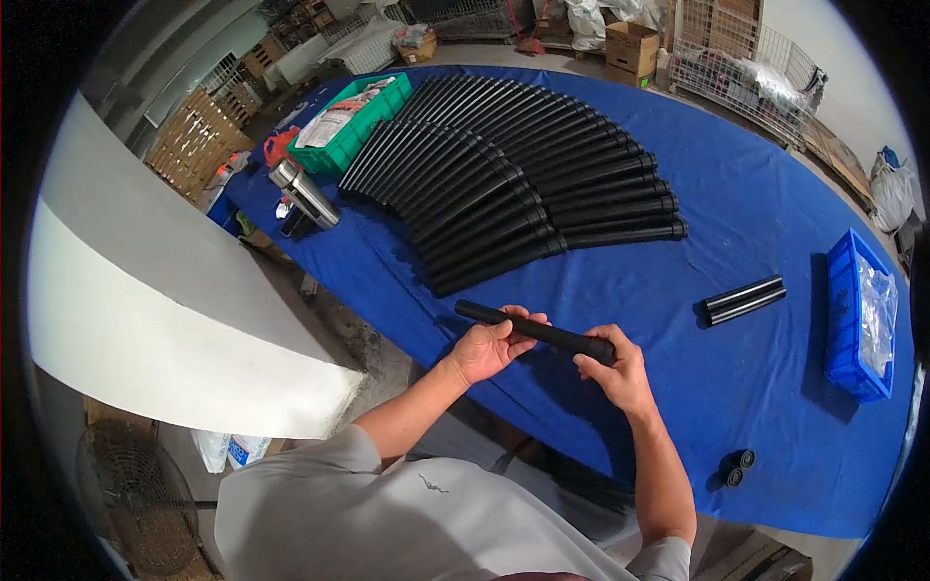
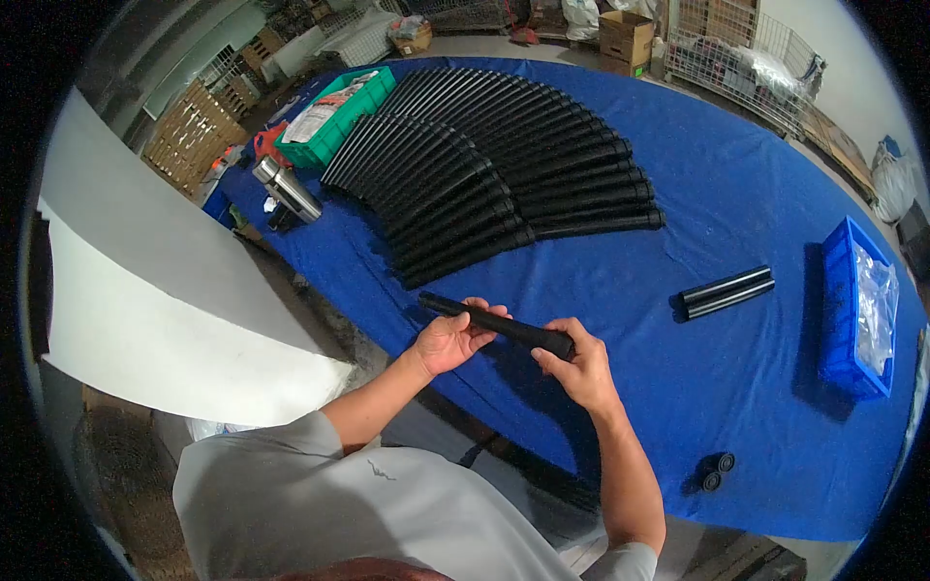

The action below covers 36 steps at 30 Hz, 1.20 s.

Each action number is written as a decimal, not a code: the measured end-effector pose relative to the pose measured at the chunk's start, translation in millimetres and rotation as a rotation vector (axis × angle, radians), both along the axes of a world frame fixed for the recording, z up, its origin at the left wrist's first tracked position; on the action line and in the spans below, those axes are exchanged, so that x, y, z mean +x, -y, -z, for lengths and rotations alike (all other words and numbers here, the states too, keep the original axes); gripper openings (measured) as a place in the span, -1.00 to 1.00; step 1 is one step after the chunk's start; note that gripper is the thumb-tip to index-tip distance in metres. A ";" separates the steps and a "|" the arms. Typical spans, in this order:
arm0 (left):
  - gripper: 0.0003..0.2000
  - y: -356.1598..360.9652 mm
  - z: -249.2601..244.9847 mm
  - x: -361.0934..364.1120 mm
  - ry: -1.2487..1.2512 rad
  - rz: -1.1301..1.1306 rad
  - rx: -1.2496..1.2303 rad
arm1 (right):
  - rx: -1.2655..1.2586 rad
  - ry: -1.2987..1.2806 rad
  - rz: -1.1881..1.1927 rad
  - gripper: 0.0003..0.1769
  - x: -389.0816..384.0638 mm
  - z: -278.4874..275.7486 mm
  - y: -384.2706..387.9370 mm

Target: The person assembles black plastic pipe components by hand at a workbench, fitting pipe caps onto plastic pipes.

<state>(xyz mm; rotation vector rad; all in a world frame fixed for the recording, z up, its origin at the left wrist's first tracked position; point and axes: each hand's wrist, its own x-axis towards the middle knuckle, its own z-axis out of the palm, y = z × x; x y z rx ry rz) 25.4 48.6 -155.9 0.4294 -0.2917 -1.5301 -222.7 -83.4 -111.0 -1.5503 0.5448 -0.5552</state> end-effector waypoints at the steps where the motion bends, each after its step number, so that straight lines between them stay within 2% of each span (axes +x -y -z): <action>1: -0.73 0.0 2.9 0.1 -0.014 0.007 0.011 | -0.192 0.021 0.024 -0.67 0.3 1.1 1.7; 3: -0.73 -0.2 4.2 -2.1 -0.004 0.001 -0.022 | -0.578 0.051 0.070 -0.67 1.2 2.7 5.8; 6: -0.73 0.3 -0.8 -4.4 0.035 0.003 -0.042 | 0.000 0.008 -0.002 -0.68 -0.5 -4.6 0.6; 9: -0.73 0.0 -1.4 -4.1 0.049 -0.004 -0.042 | 0.080 0.043 0.016 -0.67 1.5 4.5 0.8; 12: -0.74 1.0 -2.1 -4.9 0.017 -0.017 -0.040 | -0.297 0.053 0.059 -0.69 2.8 9.9 1.6; 15: -0.76 -0.2 -1.3 -5.2 0.025 -0.023 -0.047 | -0.159 0.036 0.037 -0.71 1.7 3.3 0.8; 24: -0.74 0.8 -2.8 -7.4 0.056 -0.030 -0.060 | -0.171 0.033 0.060 -0.71 2.6 7.7 0.2; 27: -0.73 -0.1 -5.1 -6.2 0.030 -0.019 -0.014 | -0.443 0.045 0.097 -0.70 2.2 4.9 2.2; 30: -0.74 -0.1 -1.6 -3.4 0.024 0.002 0.014 | -0.567 0.107 0.123 -0.69 3.1 -0.9 -0.4; 33: -0.74 -0.4 -0.7 -4.0 0.023 -0.011 -0.018 | -0.101 -0.037 0.022 -0.67 0.6 5.9 1.0; 36: -0.72 1.8 -2.9 -5.0 0.038 0.000 -0.032 | -0.018 -0.040 0.002 -0.66 0.7 3.3 2.6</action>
